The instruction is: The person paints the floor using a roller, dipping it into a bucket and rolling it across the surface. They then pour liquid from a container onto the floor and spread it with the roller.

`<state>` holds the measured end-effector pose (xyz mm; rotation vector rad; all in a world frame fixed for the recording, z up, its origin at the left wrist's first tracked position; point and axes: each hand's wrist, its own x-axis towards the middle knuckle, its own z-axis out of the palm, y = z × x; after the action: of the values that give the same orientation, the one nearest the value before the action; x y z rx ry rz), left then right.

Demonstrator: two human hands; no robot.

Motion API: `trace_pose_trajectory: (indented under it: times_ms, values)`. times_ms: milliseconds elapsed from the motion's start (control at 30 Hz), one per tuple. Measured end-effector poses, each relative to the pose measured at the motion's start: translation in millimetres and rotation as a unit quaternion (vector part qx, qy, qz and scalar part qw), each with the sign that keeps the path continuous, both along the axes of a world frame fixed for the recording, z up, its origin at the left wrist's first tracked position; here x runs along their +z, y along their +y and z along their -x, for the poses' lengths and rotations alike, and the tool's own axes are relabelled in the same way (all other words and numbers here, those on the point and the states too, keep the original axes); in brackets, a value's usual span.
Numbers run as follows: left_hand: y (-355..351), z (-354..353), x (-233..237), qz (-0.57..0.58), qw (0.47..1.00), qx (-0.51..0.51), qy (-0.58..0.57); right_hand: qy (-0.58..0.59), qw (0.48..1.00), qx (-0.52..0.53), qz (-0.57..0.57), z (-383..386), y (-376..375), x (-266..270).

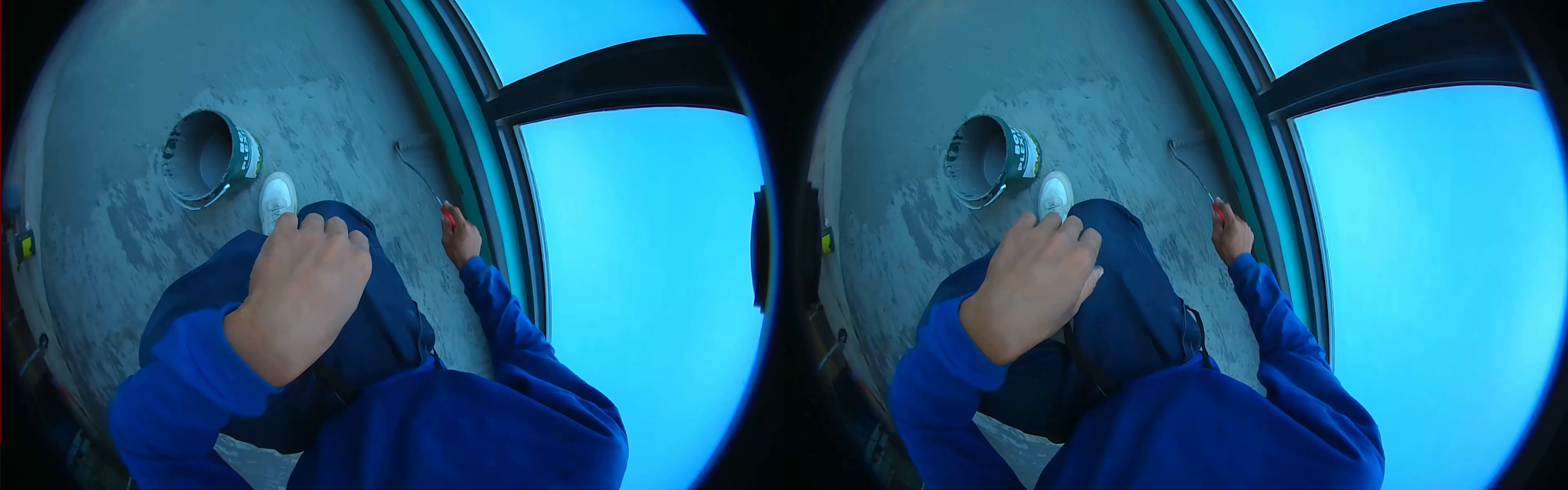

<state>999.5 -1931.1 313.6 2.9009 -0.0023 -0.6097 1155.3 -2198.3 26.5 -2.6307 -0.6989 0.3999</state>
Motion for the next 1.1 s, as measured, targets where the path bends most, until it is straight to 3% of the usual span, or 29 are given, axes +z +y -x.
trace_pose_trajectory:
  times_ms: [467, 633, 700, 933, 1100]
  values:
    - [28.8, 20.3, 7.2, 0.023, 0.998, 0.056, 0.005, -0.021, 0.998, 0.027, 0.043, -171.1, 320.0, -2.0]
    - [46.1, 26.9, 10.4, 0.052, 0.993, 0.085, -0.059, -0.034, 0.997, 0.049, 0.052, -237.0, 418.8, 2.4]
    - [49.7, 27.0, 20.0, 0.018, 0.992, 0.12, -0.02, -0.053, 0.994, 0.079, 0.059, -257.0, 448.8, 1.8]
    - [61.9, 31.7, 18.0, 0.089, 0.991, 0.099, -0.007, -0.042, 0.997, 0.062, 0.027, -268.9, 475.8, -19.9]
    - [55.2, 27.2, 21.6, 0.061, 0.995, 0.073, -0.03, -0.042, 0.994, 0.098, 0.002, -247.0, 398.5, -51.3]
